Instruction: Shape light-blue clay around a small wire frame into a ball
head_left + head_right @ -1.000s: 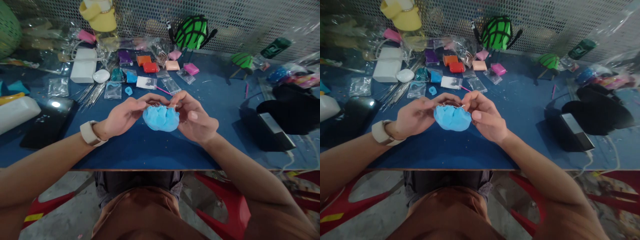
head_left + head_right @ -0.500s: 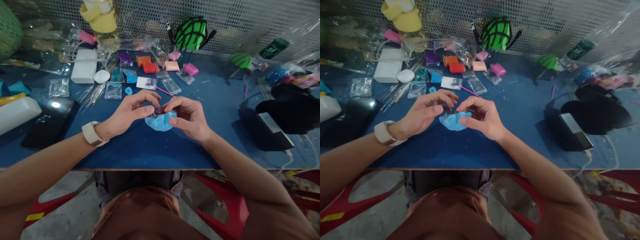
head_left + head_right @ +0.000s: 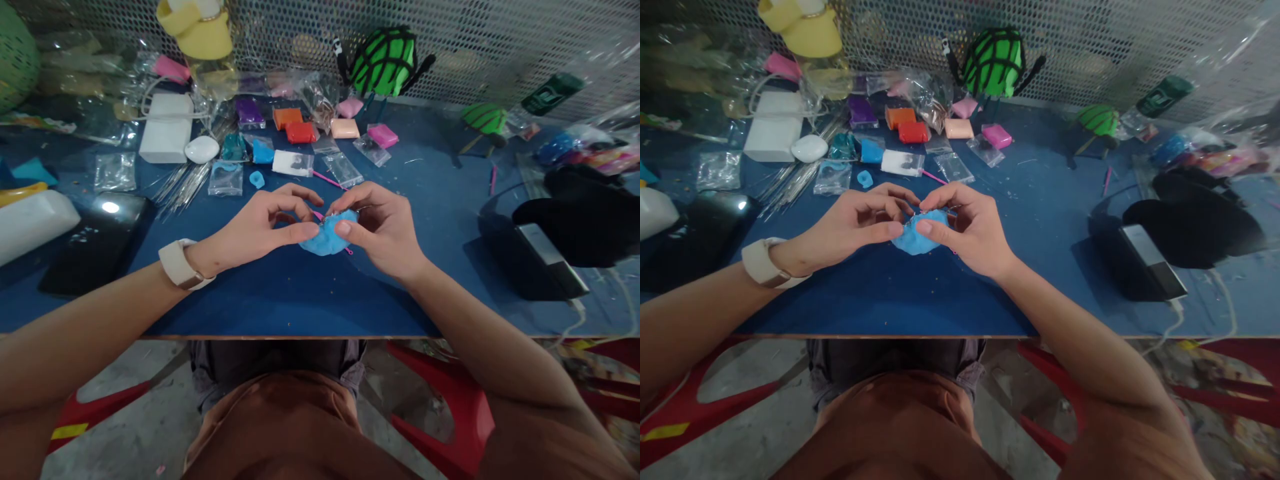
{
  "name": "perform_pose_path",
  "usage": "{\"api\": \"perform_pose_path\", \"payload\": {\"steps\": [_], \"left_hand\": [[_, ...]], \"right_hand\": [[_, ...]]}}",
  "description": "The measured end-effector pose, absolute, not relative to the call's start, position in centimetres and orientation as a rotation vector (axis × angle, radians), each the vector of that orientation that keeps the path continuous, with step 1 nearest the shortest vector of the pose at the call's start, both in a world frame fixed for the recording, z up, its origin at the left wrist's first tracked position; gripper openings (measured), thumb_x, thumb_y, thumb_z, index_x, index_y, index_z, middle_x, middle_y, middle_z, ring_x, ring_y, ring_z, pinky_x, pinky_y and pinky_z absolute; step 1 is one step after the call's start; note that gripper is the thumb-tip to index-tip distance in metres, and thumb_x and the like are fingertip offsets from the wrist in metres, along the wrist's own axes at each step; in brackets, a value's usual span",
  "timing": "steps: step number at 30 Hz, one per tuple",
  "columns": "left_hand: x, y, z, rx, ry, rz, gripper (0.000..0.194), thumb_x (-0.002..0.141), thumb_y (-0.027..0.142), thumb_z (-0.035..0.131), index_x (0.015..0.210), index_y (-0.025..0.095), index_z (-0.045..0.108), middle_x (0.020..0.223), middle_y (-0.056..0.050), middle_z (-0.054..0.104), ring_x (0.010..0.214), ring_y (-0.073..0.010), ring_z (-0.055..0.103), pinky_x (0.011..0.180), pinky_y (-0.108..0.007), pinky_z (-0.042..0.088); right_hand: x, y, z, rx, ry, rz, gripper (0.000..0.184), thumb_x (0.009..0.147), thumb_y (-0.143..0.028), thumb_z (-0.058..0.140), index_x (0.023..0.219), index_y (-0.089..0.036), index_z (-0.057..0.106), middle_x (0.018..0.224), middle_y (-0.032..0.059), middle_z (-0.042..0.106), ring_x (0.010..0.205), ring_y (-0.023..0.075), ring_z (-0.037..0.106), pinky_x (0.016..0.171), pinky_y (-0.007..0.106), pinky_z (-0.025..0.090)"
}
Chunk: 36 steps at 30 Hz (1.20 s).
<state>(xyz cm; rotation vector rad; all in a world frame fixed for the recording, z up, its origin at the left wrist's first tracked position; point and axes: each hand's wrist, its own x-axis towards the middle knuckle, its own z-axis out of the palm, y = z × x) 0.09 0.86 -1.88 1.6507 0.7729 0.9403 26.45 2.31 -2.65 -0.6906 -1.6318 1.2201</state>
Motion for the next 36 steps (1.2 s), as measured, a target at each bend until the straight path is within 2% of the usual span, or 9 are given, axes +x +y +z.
{"api": "perform_pose_path", "payload": {"steps": [4,8,12,16,21,25,29,32,36], "left_hand": [[0.2,0.8,-2.0,1.756,0.747,0.986,0.038,0.099,0.056,0.099,0.104,0.024,0.077,0.128,-0.013,0.080,0.121,-0.0299,0.077,0.098,-0.041,0.064],[0.1,1.0,-2.2,2.117,0.748,1.105,0.040,0.095,0.052,0.102,0.114,0.026,0.079,0.136,-0.015,0.079,0.129,-0.0355,0.075,0.114,-0.053,0.062],[-0.4,1.4,-2.7,2.370,0.720,1.239,0.038,0.098,0.058,0.100,0.108,0.030,0.077,0.141,-0.015,0.076,0.135,-0.0394,0.072,0.121,-0.061,0.057],[-0.7,1.6,-3.2,2.581,0.621,1.387,0.027,0.105,0.050,0.095,0.112,0.032,0.077,0.145,-0.016,0.073,0.132,-0.0369,0.071,0.115,-0.059,0.060],[-0.6,1.9,-3.5,2.635,0.578,1.377,0.014,0.110,0.045,0.090,0.118,0.034,0.085,0.152,-0.017,0.071,0.139,-0.0390,0.068,0.116,-0.062,0.061],[-0.5,1.8,-3.6,2.568,0.552,1.339,0.017,0.109,0.047,0.091,0.121,0.036,0.091,0.161,-0.015,0.072,0.148,-0.0437,0.067,0.121,-0.068,0.060],[-0.2,1.0,-3.2,2.381,0.774,1.194,0.019,0.116,0.048,0.083,0.113,0.032,0.092,0.170,-0.012,0.070,0.161,-0.0422,0.063,0.135,-0.068,0.053],[-0.1,0.6,-2.8,2.287,0.812,1.087,0.029,0.117,0.057,0.079,0.111,0.031,0.091,0.174,-0.011,0.068,0.165,-0.0400,0.061,0.138,-0.064,0.053],[-0.2,0.6,-2.8,2.234,0.814,1.044,0.038,0.119,0.063,0.073,0.113,0.029,0.090,0.176,-0.011,0.067,0.166,-0.0369,0.063,0.138,-0.059,0.057]], "right_hand": [[26.7,2.3,-3.0,-0.662,-1.678,1.108,0.035,0.090,-0.050,0.110,0.112,-0.031,0.091,0.110,0.0048,0.086,0.102,0.0243,0.082,0.084,0.038,0.070],[26.9,2.7,-3.4,-0.554,-1.859,0.897,0.034,0.084,-0.059,0.112,0.105,-0.038,0.094,0.101,0.0048,0.085,0.115,0.0368,0.083,0.115,0.063,0.069],[27.6,3.1,-3.0,-0.412,-2.003,0.735,0.033,0.079,-0.053,0.116,0.104,-0.046,0.095,0.093,0.0022,0.084,0.110,0.0406,0.085,0.120,0.073,0.066],[28.3,3.1,-2.5,-0.460,-2.099,0.658,0.032,0.078,-0.053,0.116,0.100,-0.046,0.095,0.094,0.0018,0.085,0.111,0.0420,0.086,0.130,0.078,0.060],[28.4,2.9,-2.4,-0.445,-2.131,0.670,0.026,0.083,-0.049,0.113,0.103,-0.047,0.096,0.101,0.0026,0.088,0.116,0.0431,0.086,0.130,0.078,0.061],[28.2,3.0,-2.6,-0.529,-2.120,0.729,0.026,0.082,-0.052,0.112,0.101,-0.046,0.095,0.100,0.0041,0.088,0.119,0.0451,0.084,0.127,0.078,0.063],[28.0,3.0,-2.8,-0.577,-2.037,0.753,0.029,0.082,-0.056,0.113,0.102,-0.045,0.095,0.101,0.0049,0.087,0.119,0.0442,0.082,0.127,0.076,0.062],[27.7,3.0,-3.2,-0.568,-1.950,0.721,0.031,0.088,-0.056,0.110,0.111,-0.043,0.095,0.107,0.0048,0.088,0.118,0.0398,0.083,0.121,0.069,0.067],[27.2,3.3,-4.0,-0.511,-1.873,0.709,0.038,0.090,-0.056,0.110,0.119,-0.038,0.093,0.108,0.0028,0.087,0.108,0.0306,0.084,0.104,0.053,0.072]]}}
